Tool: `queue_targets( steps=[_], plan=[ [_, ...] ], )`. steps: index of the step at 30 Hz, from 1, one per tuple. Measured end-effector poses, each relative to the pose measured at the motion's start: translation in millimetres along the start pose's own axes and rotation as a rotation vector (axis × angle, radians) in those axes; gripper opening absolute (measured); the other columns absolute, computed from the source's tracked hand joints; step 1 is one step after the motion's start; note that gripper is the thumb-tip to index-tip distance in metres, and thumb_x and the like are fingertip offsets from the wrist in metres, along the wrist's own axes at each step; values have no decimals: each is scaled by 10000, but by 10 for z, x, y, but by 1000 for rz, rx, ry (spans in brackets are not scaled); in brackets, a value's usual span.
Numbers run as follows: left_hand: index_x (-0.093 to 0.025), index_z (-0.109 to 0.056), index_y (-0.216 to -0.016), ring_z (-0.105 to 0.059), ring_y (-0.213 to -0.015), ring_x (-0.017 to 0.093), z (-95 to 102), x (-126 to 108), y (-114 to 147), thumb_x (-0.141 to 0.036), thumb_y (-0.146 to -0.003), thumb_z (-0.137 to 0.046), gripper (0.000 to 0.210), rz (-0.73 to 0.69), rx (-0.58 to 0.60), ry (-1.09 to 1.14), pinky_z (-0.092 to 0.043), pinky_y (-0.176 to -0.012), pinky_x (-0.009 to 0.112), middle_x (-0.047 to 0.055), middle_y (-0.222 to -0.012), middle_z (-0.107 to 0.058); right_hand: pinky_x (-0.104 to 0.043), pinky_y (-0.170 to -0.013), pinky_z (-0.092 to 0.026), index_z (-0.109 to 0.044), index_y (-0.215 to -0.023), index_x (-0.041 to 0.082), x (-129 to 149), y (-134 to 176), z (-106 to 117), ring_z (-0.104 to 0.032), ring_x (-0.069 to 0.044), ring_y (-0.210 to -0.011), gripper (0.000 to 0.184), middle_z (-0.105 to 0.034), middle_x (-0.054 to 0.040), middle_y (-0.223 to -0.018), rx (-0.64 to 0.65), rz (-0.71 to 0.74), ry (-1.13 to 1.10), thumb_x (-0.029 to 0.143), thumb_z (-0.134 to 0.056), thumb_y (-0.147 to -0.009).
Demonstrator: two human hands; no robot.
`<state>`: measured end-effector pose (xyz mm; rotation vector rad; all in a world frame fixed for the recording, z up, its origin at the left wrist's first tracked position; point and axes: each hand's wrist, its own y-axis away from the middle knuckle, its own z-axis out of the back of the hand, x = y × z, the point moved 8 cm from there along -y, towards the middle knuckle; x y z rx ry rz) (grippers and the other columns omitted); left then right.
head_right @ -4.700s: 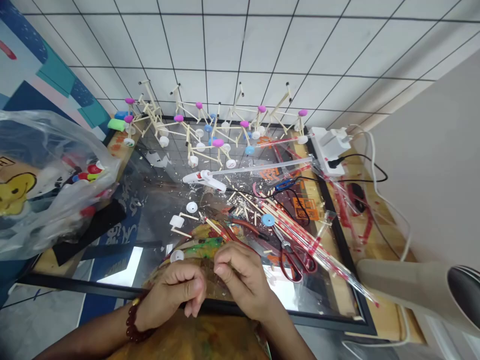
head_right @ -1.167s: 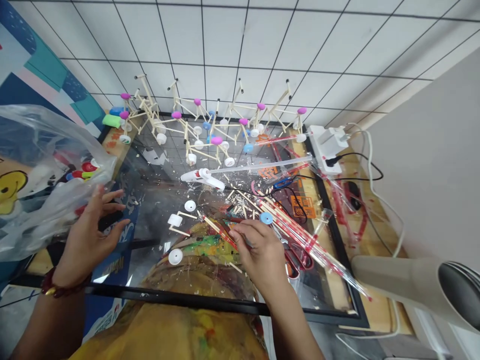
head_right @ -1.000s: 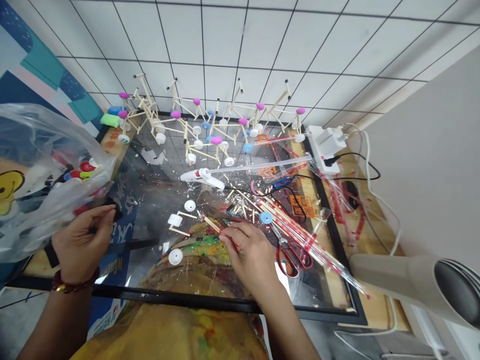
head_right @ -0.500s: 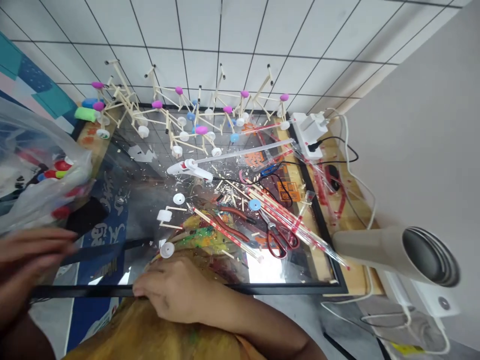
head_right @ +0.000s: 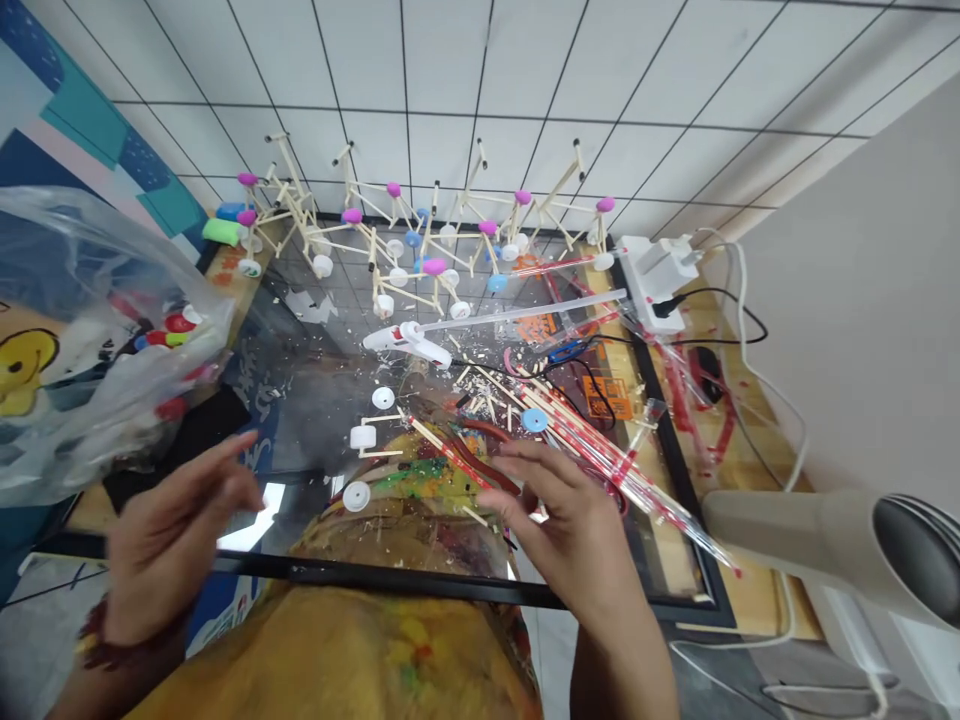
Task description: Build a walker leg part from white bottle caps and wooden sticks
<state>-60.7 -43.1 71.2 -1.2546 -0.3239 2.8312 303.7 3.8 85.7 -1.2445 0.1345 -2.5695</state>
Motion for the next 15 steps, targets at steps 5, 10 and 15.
queue_targets(
  steps=[5, 10, 15],
  plan=[
    [-241, -644, -1162, -658, -1024, 191, -546, -468, -435, -154, -877, -601, 301, -262, 6, -134, -534, -918, 340, 65, -1109, -692, -311, -769, -578, -697, -1027, 225, 178, -50, -260, -692, -186, -873, 139, -719, -67, -987, -91, 148, 135, 211, -641, -900],
    [-224, -653, -1102, -626, -1091, 214, -756, -250, -555, -171, -841, -635, 267, -252, 125, -104, -511, -968, 390, 80, -1149, -670, -361, -777, -568, -709, -999, 189, 292, -185, -936, -680, -220, -855, 160, -723, -75, -965, 206, 201, 264, 162, -576, -915],
    [-212, -641, -1103, -626, -1077, 222, -925, -206, -645, -183, -819, -657, 286, -251, 178, -57, -509, -954, 401, 86, -1144, -677, -368, -823, -543, -689, -1057, 177, 274, -287, -1226, -658, -233, -887, 193, -705, -88, -1003, 261, 188, 357, 142, -577, -904]
  ],
)
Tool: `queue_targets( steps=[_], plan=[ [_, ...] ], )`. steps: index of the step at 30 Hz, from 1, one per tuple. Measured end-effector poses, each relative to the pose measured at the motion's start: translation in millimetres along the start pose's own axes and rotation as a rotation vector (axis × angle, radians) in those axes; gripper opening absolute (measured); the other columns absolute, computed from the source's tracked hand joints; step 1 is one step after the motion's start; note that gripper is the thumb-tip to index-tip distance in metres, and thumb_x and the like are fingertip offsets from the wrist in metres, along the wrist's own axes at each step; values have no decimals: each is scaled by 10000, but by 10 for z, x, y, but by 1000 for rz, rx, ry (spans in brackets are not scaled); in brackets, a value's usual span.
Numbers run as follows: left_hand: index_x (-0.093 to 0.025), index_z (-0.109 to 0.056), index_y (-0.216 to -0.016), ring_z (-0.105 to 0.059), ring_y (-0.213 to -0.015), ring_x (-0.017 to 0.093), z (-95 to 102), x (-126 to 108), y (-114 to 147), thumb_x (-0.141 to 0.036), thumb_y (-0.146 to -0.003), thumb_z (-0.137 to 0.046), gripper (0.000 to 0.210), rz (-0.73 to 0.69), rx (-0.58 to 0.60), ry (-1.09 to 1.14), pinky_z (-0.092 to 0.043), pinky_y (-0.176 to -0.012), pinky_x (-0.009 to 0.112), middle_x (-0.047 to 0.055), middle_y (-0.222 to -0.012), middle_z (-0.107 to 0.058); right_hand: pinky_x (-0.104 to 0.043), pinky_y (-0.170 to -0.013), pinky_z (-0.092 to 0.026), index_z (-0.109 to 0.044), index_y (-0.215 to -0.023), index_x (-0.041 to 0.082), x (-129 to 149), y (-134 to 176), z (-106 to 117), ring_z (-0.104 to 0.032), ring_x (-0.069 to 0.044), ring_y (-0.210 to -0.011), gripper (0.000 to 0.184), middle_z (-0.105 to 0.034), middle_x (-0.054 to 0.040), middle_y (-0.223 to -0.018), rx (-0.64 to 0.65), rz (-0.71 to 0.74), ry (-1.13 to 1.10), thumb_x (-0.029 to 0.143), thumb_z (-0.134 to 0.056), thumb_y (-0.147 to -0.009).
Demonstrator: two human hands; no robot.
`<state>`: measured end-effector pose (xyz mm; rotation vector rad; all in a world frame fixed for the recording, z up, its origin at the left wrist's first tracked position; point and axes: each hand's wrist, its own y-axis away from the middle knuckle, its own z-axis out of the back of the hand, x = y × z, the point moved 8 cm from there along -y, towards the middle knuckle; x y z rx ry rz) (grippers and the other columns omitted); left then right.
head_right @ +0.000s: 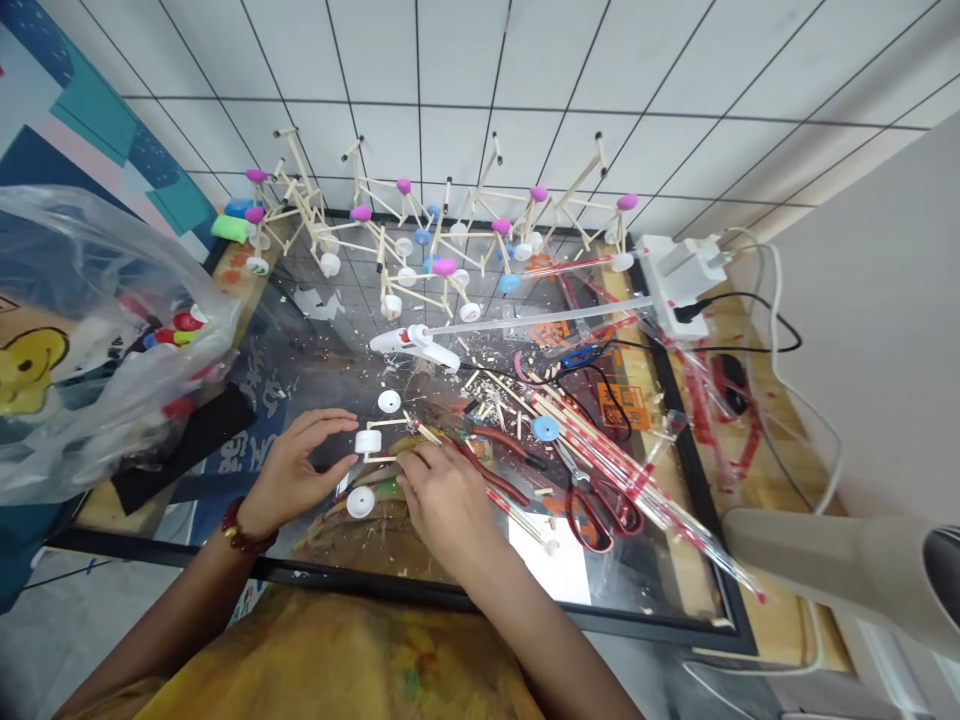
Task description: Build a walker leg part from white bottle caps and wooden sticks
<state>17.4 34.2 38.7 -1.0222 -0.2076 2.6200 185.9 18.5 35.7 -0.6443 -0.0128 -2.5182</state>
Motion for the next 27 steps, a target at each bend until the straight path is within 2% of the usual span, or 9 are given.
queue_targets(
  steps=[6, 11, 16, 21, 27],
  plan=[
    [-216, -645, -1119, -633, -1044, 228, -77, 47, -6, -192, -835, -632, 285, 9, 21, -7, -505, -917, 403, 84, -1114, -694, -371, -825, -529, -665, -1095, 179, -33, -66, -94, -649, -245, -911, 221, -697, -86, -1033, 51, -40, 43, 145, -607, -885],
    [-220, -666, -1068, -640, -999, 215, -62, 66, -1, -185, -842, -620, 234, 4, 4, 11, -504, -889, 390, 72, -1052, -707, -354, -811, -522, -663, -1096, 194, -15, -125, -110, -643, -237, -904, 219, -690, -85, -1038, 103, -51, 87, 176, -622, -882],
    [-222, -668, -1082, -646, -1009, 216, 79, 159, 47, -175, -817, -635, 271, 47, -68, 13, -510, -902, 376, 69, -1065, -701, -334, -787, -514, -663, -1118, 193, -2, -235, -70, -641, -223, -890, 227, -680, -80, -1027, 127, -47, 69, 179, -581, -907],
    [-218, -670, -1093, -642, -1011, 207, 226, 274, 153, -168, -813, -635, 286, 96, -98, -18, -508, -911, 366, 66, -1073, -686, -330, -753, -478, -704, -1071, 187, 17, -471, -23, -623, -221, -849, 231, -683, -87, -955, 114, -17, 122, 159, -516, -941],
    [-219, -675, -1059, -649, -1006, 213, 286, 360, 225, -195, -815, -639, 248, 115, -145, -61, -496, -959, 398, 62, -1043, -702, -326, -743, -422, -701, -1102, 208, 140, -818, -197, -578, -224, -865, 262, -671, -88, -964, 143, 65, 203, 158, -493, -952]
  ],
)
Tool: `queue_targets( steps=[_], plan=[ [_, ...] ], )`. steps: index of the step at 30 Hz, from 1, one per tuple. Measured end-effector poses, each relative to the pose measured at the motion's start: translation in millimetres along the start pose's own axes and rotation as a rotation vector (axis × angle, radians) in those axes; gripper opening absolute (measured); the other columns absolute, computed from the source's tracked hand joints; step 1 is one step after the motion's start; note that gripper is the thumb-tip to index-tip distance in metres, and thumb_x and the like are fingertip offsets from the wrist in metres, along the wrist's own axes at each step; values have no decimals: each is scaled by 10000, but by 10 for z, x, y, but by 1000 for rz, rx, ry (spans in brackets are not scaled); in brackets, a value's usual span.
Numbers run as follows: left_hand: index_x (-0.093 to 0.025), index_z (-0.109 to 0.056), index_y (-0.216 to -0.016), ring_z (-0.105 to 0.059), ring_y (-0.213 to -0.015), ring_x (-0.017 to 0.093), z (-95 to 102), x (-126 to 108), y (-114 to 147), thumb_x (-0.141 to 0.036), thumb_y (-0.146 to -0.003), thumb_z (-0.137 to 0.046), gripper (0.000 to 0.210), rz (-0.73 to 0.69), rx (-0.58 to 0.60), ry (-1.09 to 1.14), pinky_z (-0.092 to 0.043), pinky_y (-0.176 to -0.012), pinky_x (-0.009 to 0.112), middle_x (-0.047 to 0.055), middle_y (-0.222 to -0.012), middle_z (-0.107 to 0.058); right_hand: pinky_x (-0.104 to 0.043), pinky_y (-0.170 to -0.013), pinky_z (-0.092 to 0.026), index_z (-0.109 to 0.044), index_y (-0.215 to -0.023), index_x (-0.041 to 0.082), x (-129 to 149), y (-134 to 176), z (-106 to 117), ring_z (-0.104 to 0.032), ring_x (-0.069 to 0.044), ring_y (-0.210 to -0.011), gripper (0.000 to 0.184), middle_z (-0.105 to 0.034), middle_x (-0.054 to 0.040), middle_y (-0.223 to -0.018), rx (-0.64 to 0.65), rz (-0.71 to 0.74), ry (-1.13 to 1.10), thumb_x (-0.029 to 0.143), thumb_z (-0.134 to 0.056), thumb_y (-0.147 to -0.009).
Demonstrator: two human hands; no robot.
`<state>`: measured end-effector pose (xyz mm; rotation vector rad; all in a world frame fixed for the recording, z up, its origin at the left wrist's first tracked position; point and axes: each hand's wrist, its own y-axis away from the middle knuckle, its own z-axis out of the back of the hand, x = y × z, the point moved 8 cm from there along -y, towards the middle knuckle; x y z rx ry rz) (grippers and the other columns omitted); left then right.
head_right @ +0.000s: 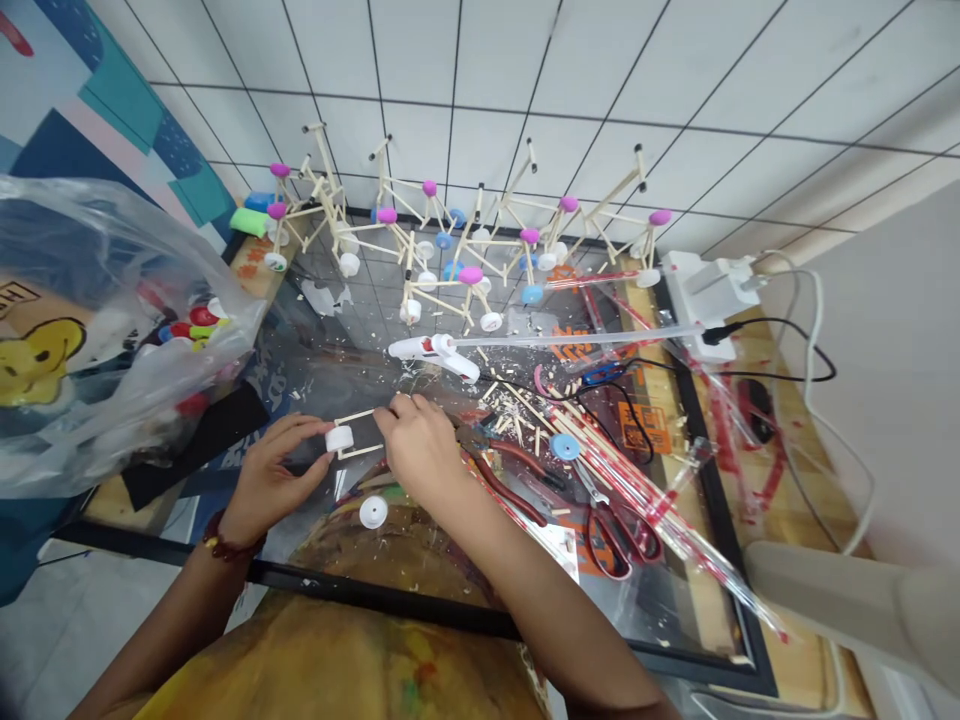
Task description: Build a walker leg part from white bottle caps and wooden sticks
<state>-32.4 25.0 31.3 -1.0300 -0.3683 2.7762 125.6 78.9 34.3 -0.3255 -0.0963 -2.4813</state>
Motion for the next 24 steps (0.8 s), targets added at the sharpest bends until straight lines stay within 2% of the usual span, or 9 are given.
queue_targets(
  steps=[3, 7, 12, 24],
  plan=[
    [-220, -672, -1051, -655, -994, 210, -8, 10, 6, -199, -809, -649, 244, -16, -18, -19, -464, -1018, 432, 56, -1032, -716, -342, -739, -398, -695, -1105, 209, 103, -144, -57, -551, -237, -874, 258, -646, -91, -950, -16, 67, 45, 167, -487, -957],
    [-222, -653, -1046, -668, -960, 199, 0, 28, 11, -208, -808, -660, 238, -9, -39, -19, -447, -1046, 441, 44, -1015, -728, -345, -735, -360, -723, -1007, 211, 136, -239, -95, -520, -242, -896, 227, -624, -98, -935, -21, 81, 65, 197, -501, -964],
    [-221, -655, -995, -673, -936, 202, 11, 38, 13, -219, -802, -666, 193, 10, -49, -19, -449, -1038, 447, 38, -981, -729, -342, -734, -327, -736, -937, 205, 123, -241, -126, -496, -228, -884, 230, -630, -97, -976, 7, 80, 36, 189, -507, -959],
    [-224, -652, -1006, -669, -952, 198, 3, 63, 5, -187, -798, -659, 211, -2, -50, -11, -435, -1048, 438, 27, -992, -722, -348, -727, -306, -718, -906, 209, 136, -249, -146, -492, -235, -883, 179, -603, -76, -916, -42, 109, 66, 187, -545, -944]
  ],
)
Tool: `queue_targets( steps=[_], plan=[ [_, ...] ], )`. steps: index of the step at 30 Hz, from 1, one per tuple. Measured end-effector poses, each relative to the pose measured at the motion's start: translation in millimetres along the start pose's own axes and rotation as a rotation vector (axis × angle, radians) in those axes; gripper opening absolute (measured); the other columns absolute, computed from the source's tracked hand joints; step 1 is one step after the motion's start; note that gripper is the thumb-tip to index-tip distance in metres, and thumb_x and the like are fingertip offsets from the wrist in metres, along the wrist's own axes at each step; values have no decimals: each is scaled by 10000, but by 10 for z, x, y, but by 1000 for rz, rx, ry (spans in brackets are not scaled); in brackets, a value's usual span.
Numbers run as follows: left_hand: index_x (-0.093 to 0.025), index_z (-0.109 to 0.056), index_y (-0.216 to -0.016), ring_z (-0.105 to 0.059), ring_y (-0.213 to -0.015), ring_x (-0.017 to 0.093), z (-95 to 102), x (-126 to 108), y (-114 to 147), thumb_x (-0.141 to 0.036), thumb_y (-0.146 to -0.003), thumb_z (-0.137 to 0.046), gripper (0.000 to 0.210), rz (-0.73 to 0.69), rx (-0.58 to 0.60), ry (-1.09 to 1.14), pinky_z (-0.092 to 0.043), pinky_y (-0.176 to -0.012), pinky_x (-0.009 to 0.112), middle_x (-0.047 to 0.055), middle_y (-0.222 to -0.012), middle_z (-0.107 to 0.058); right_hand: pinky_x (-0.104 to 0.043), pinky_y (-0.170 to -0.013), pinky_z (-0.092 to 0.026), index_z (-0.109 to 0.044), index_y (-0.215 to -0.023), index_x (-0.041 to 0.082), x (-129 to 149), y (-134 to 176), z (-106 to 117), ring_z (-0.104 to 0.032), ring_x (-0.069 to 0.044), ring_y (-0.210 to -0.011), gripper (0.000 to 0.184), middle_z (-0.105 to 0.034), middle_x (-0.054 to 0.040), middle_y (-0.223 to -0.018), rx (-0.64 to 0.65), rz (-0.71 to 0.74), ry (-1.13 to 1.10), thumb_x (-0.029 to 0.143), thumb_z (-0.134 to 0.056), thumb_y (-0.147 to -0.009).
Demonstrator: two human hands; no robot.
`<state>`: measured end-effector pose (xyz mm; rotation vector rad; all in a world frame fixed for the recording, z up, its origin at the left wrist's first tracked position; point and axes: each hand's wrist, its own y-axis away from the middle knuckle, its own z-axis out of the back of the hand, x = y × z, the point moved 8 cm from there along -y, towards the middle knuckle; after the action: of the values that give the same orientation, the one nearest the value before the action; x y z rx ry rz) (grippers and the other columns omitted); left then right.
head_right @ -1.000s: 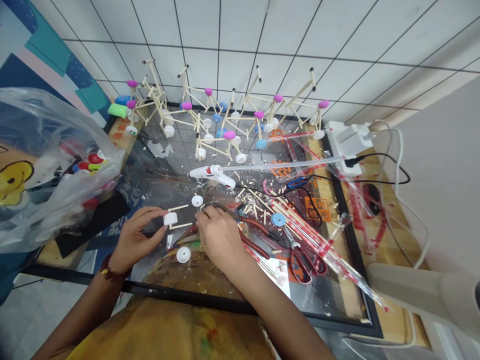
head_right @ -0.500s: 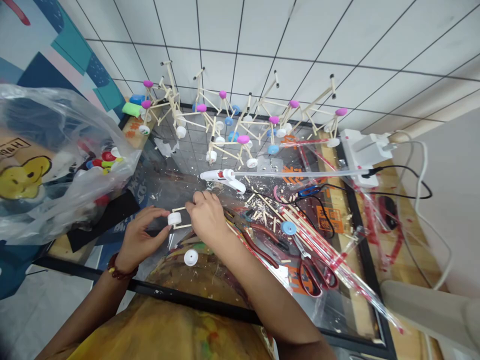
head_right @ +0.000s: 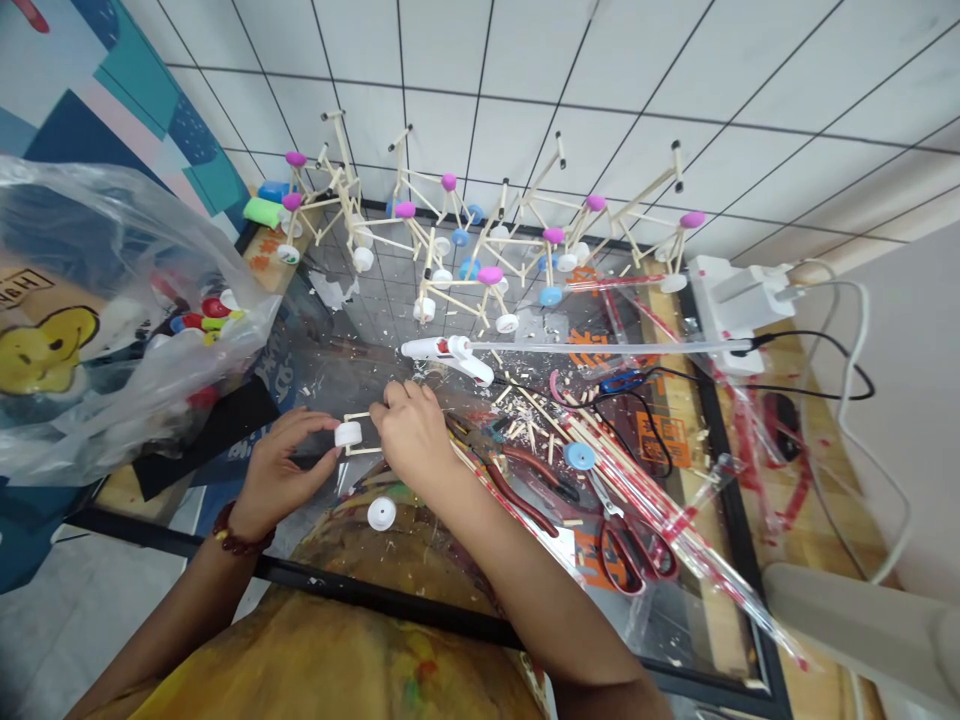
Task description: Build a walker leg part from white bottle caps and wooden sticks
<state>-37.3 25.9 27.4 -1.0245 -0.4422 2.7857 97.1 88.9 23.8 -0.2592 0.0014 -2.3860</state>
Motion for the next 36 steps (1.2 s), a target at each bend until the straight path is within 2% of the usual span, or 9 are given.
queue_targets(
  steps=[7, 19, 25, 30, 36],
  plan=[
    [-231, -645, -1012, -667, -946, 199, -8, 7, 6, -186, -795, -660, 222, -14, 1, -9, -440, -1046, 445, 28, -990, -721, -343, -726, -288, -717, -900, 190, 11, -5, -18, -474, -225, -864, 209, -610, -91, -920, 12, 5, -40, 166, -517, -957],
    [-221, -651, -983, -678, -923, 208, 4, 3, 2, -187, -769, -670, 217, -9, -12, -14, -449, -1036, 459, 27, -970, -730, -359, -740, -333, -713, -842, 178, 58, -43, -27, -501, -248, -880, 184, -615, -93, -888, -2, 42, -50, 187, -556, -938],
    [-229, -644, -1013, -671, -958, 205, -6, 1, 22, -161, -785, -648, 238, -18, -8, -15, -433, -1053, 458, 26, -1000, -724, -364, -759, -365, -685, -1092, 166, -31, 159, 127, -516, -243, -869, 217, -649, -103, -964, -66, -17, -116, 144, -535, -937],
    [-234, -637, -1036, -667, -964, 203, -13, -10, 11, -169, -790, -652, 256, -23, -6, -19, -434, -1054, 449, 27, -1008, -724, -357, -809, -401, -695, -1038, 165, 55, 382, 144, -537, -225, -881, 167, -656, -87, -960, -80, 43, -263, 181, -564, -936],
    [-233, -639, -1016, -667, -963, 206, -10, -32, 5, -156, -787, -647, 242, -22, 12, -24, -435, -1043, 450, 29, -1000, -725, -356, -787, -393, -707, -944, 179, 166, 387, 47, -530, -223, -891, 128, -655, -79, -942, -58, 99, -262, 209, -583, -935]
  ],
)
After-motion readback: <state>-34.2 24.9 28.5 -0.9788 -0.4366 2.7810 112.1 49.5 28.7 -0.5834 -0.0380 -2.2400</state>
